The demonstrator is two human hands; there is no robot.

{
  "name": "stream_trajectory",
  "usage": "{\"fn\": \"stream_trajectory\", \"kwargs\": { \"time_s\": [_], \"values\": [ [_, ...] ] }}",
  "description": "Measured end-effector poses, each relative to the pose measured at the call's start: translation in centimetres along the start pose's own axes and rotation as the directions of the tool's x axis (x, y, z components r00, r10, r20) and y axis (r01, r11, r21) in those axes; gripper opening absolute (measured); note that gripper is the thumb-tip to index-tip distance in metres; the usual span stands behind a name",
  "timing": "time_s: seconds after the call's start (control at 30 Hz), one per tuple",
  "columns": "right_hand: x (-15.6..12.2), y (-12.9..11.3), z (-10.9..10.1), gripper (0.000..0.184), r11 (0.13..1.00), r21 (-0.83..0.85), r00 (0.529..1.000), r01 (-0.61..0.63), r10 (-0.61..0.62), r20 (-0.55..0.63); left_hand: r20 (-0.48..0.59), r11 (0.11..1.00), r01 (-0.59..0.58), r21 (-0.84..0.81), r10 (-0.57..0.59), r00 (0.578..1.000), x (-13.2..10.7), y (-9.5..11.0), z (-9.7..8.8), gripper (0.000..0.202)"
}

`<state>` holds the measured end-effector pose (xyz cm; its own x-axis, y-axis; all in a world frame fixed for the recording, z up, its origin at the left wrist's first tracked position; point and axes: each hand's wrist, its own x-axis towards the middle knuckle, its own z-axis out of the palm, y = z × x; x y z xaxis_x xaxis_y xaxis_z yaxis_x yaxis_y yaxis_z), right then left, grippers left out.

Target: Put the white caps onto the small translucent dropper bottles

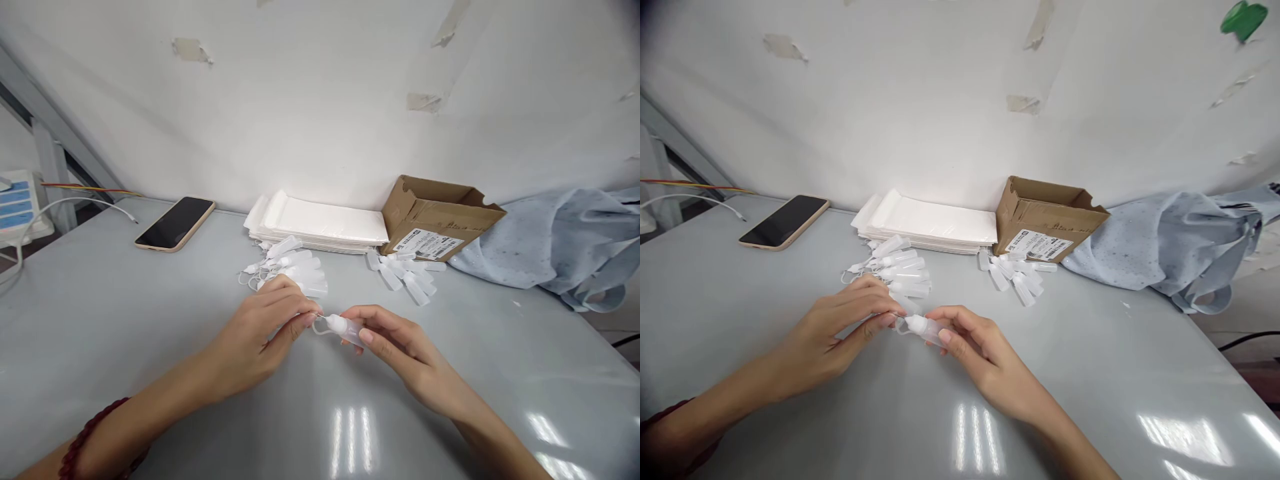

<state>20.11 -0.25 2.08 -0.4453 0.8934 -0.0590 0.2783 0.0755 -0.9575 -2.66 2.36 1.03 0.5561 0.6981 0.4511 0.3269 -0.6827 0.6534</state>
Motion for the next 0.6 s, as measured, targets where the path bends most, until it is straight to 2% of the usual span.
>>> {"fn": "stream_trajectory", "kwargs": {
  "time_s": [0.43, 0.6],
  "values": [
    [-0.06, 0.14, 0.01, 0.02, 0.998, 0.046, 0.999, -0.048, 0.047, 0.014, 0.003, 1.0, 0.002, -0.014, -0.002, 1.0, 0.05, -0.1, 0.06, 0.017],
    [-0.21, 0.12, 0.01, 0.02, 0.998, -0.002, 0.998, -0.065, 0.065, -0.005, 0.0, 1.0, -0.013, -0.02, 0.013, 1.0, -0.08, -0.16, 0.14, 0.016]
  ]
}}
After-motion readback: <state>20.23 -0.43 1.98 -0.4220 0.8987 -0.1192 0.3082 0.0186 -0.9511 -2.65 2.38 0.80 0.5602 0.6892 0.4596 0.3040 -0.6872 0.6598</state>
